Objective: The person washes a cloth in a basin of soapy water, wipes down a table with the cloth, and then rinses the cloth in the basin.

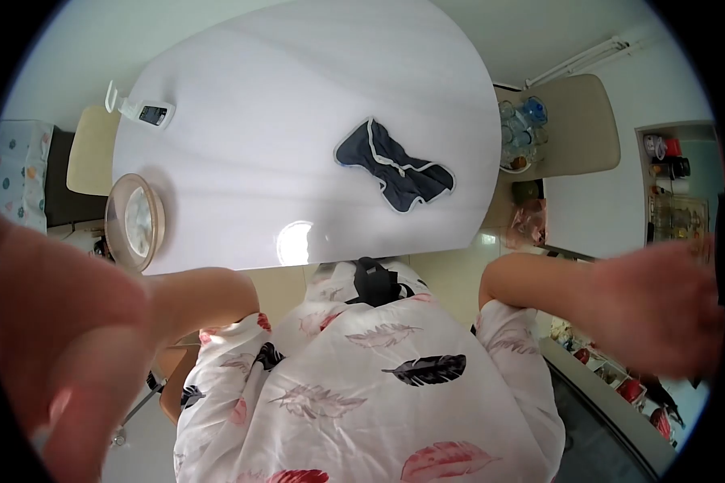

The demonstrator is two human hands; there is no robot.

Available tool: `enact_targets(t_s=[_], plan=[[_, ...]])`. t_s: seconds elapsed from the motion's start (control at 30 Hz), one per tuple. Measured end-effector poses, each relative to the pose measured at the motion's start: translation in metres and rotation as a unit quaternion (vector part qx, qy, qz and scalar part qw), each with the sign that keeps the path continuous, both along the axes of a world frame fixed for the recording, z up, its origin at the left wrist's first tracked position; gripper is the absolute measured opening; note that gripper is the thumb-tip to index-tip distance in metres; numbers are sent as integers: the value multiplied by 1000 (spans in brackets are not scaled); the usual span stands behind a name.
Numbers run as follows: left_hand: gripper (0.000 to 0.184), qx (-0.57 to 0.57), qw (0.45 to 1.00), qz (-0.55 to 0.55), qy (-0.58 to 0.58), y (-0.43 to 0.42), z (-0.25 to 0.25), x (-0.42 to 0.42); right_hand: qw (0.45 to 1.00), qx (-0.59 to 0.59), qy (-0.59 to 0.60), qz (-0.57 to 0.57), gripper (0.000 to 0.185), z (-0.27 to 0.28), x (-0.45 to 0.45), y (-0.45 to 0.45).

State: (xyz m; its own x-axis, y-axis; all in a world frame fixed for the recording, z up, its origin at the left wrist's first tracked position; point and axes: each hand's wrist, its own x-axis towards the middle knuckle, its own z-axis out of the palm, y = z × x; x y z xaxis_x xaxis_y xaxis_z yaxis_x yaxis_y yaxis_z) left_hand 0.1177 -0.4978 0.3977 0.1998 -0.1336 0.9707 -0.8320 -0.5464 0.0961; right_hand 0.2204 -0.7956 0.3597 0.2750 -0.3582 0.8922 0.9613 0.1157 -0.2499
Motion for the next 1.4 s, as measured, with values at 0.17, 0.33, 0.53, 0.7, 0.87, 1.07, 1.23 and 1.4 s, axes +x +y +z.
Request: enact_targets(t_s=[0.17,0.33,0.53,0.7,0.87,1.07,1.23,1.4], plan=[[33,-236,966,51,94,27,-136,38,950,-181,198,-162,16,-173,78,36],[27,-269,829,281,402,-6,-318,51,704,-679,200,-52,51,-359,58,71],[40,-82,761,334,550,-28,-427,3,655,-733,175,54,52,-400,53,70],[45,-23,746,356,563,-31,-448,-6,677,-691,205,-147,42,-421,130,80],[46,27,744,362,561,-29,-453,-8,665,-632,267,-295,45,-431,162,118],[46,15,746,355,563,-29,-456,-5,666,-683,280,-109,50,-419,22,127],[45,3,759,363,540,-22,-460,-7,645,-706,292,-7,50,-400,-47,55],[43,-62,757,370,535,-36,-459,4,625,-722,291,-49,48,-403,-11,-17]])
